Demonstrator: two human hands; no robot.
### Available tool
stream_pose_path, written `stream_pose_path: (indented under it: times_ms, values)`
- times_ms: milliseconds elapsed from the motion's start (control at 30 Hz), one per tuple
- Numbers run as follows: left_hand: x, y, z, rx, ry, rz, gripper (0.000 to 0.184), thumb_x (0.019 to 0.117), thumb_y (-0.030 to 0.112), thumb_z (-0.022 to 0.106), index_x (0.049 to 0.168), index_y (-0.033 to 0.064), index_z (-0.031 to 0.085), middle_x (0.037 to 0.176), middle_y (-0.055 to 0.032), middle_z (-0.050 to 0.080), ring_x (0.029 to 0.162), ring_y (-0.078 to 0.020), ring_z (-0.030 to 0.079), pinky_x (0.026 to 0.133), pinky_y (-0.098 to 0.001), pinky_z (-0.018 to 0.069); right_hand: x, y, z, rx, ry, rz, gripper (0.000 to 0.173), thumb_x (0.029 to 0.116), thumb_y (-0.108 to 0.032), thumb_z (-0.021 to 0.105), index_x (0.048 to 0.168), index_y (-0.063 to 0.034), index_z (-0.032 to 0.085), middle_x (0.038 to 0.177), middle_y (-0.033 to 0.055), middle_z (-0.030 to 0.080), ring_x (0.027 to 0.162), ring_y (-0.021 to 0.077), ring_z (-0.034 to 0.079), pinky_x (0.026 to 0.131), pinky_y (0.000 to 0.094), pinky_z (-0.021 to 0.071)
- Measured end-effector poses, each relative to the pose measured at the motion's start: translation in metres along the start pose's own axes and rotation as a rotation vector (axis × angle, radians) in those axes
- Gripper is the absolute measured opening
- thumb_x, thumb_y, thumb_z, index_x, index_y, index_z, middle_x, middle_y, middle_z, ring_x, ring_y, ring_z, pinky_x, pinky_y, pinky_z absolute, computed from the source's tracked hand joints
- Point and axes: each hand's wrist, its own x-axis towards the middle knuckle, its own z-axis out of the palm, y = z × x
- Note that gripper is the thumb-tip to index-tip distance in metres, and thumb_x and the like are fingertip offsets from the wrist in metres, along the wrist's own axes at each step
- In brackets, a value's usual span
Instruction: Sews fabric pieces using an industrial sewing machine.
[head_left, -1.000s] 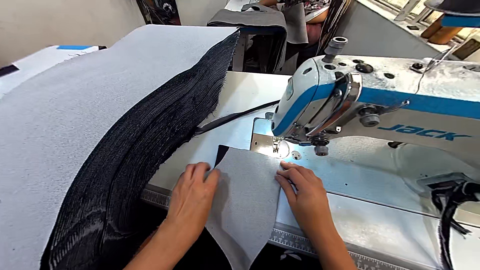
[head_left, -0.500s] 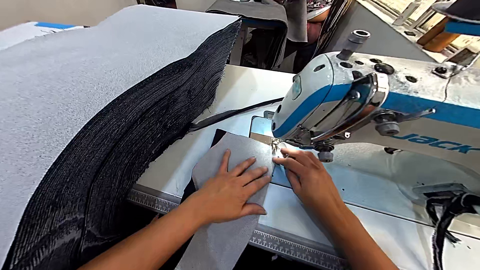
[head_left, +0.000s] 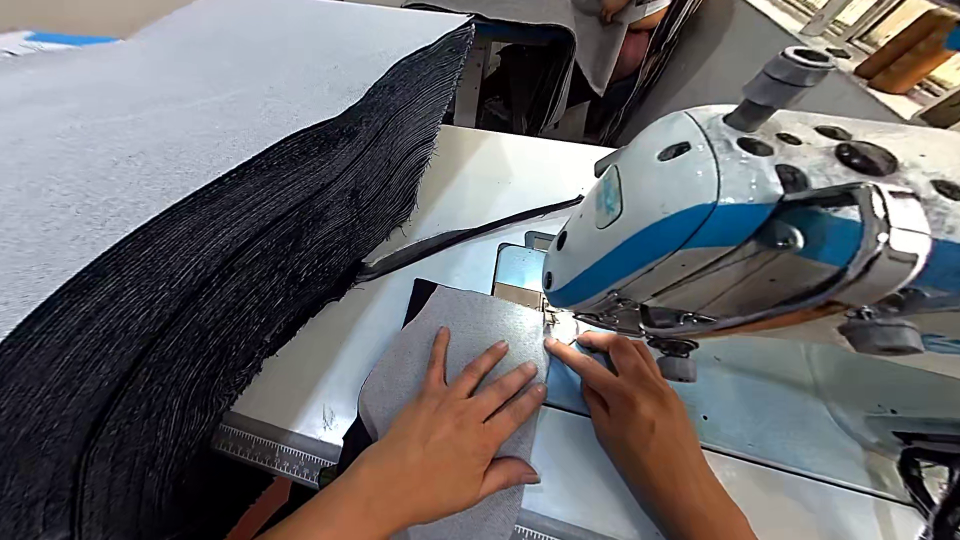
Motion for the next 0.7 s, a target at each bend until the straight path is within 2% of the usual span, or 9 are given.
stream_pose_path:
  times_ms: [67, 333, 467, 700]
  values:
    - [0.0000, 0.0009, 0.0019, 0.016, 0.012, -0.006, 0.066, 0.1038, 0.064, 0.029, 0.152, 0.0239, 0.048, 0.159, 0.0030, 0.046, 0.151, -0.0309, 0.036, 0.108, -0.0811, 0.0200, -0.0009, 0.0006, -0.0002, 0.009, 0.006, 0.002, 0.044, 0.0898, -0.010, 0.048, 0.114, -0.0254, 0.081, 0.111, 0.0125, 0.073, 0.097, 0.0327, 0.068, 0.078, 0.0405, 0.0553]
    - [-0.0006, -0.0001, 0.0036, 0.034, 0.019, 0.000, 0.067, 0.1033, 0.066, 0.027, 0.153, 0.0249, 0.047, 0.159, 0.0051, 0.046, 0.151, -0.0302, 0.036, 0.108, -0.0800, 0.0202, -0.0022, -0.0007, -0.0005, 0.007, 0.007, 0.031, 0.043, 0.0895, -0.010, 0.049, 0.112, -0.0278, 0.081, 0.111, 0.0116, 0.074, 0.096, 0.0298, 0.069, 0.077, 0.0370, 0.0552]
    - [-0.0014, -0.0006, 0.0031, 0.029, 0.018, 0.003, 0.067, 0.1036, 0.065, 0.027, 0.153, 0.0240, 0.047, 0.159, 0.0053, 0.046, 0.151, -0.0301, 0.036, 0.109, -0.0803, 0.0194, -0.0026, -0.0015, -0.0010, 0.009, 0.001, 0.030, 0.044, 0.0903, -0.011, 0.048, 0.113, -0.0280, 0.081, 0.112, 0.0121, 0.073, 0.099, 0.0298, 0.068, 0.081, 0.0368, 0.0552]
    - [-0.0013, -0.0016, 0.0039, 0.029, 0.019, 0.008, 0.067, 0.1035, 0.065, 0.027, 0.153, 0.0248, 0.047, 0.159, 0.0068, 0.046, 0.151, -0.0290, 0.035, 0.109, -0.0797, 0.0183, -0.0035, -0.0022, -0.0022, 0.009, -0.004, 0.042, 0.044, 0.0889, -0.010, 0.048, 0.112, -0.0273, 0.081, 0.112, 0.0122, 0.073, 0.094, 0.0296, 0.068, 0.074, 0.0365, 0.0547]
